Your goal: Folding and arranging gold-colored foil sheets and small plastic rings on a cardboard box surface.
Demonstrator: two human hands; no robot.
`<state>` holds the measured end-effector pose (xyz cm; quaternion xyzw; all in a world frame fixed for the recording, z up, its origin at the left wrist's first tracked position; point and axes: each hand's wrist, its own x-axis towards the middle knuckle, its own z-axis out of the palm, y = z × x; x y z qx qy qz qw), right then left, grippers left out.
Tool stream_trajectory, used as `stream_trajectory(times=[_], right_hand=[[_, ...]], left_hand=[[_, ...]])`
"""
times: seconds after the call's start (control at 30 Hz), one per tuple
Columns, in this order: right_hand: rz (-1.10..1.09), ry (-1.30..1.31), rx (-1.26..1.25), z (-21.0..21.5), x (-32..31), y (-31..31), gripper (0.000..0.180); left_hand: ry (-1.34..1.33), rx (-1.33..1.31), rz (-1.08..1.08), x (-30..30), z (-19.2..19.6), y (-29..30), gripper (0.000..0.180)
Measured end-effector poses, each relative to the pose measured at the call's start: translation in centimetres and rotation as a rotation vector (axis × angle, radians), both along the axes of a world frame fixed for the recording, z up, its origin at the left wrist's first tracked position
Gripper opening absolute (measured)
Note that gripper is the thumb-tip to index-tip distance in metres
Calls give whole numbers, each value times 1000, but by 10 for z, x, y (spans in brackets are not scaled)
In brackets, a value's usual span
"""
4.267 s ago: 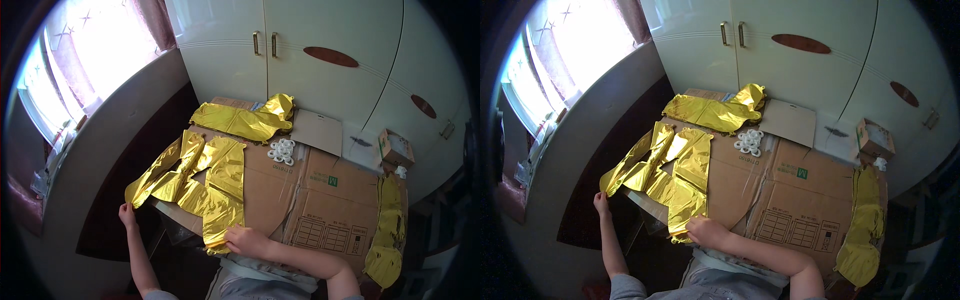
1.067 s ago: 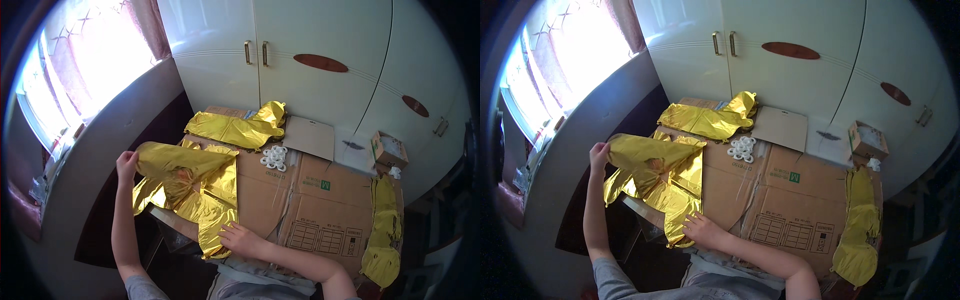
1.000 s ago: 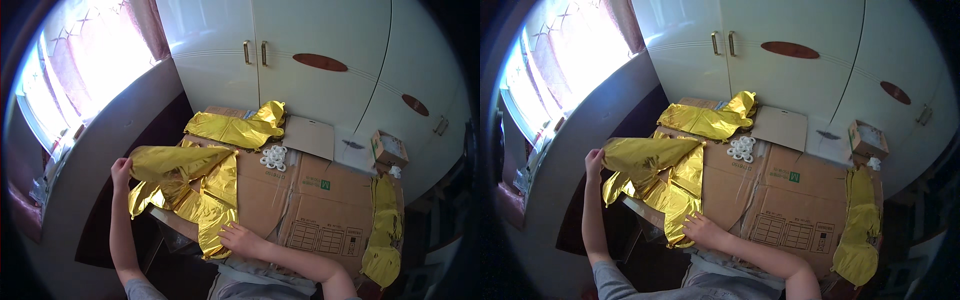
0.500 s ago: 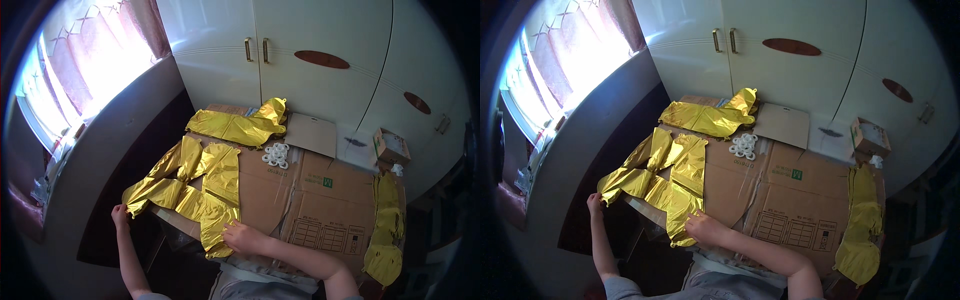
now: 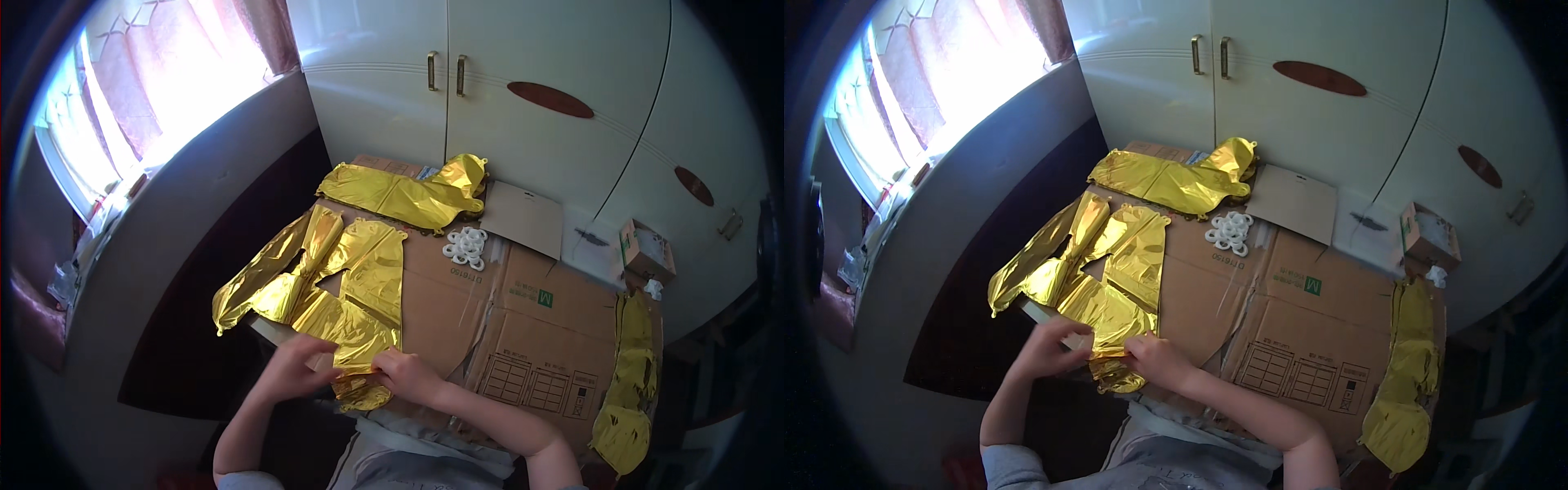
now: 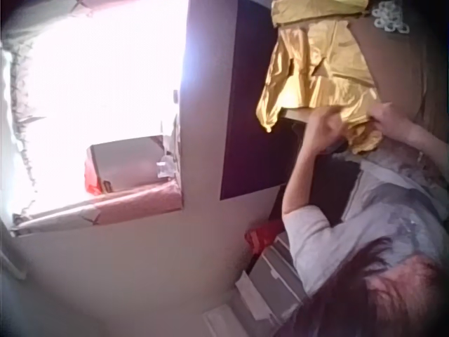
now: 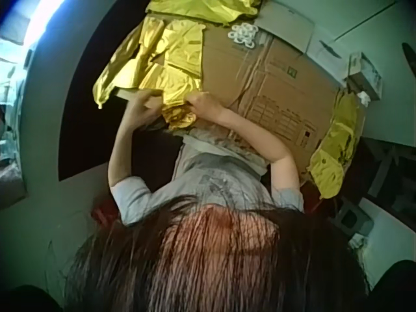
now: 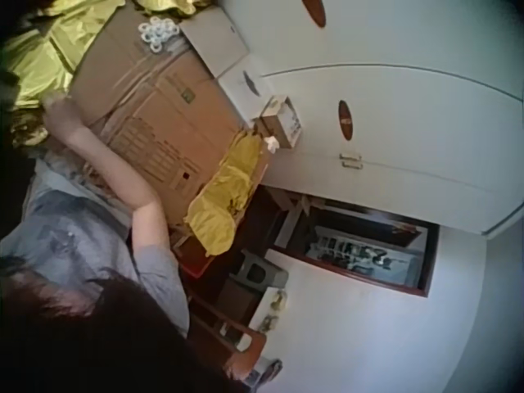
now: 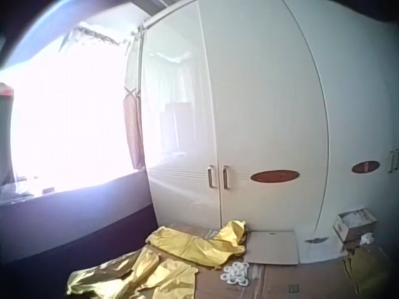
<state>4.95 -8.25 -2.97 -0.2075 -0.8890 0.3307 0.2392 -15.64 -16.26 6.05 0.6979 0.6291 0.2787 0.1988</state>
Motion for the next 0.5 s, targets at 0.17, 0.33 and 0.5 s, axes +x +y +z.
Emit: stream_trajectory(times=[0.17,0.33,0.5], right_hand=[[-26,-96,-207,14,-2,-5,22],[-83,169,465,9,-2,-7,28],[130,-65,685,-7,0,-4,15]], left_hand=[[283,-151,-184,10,-13,5,22],[-179,-276,156,1,-16,21,19],[-285,-143,239,-30,-30,48,15]])
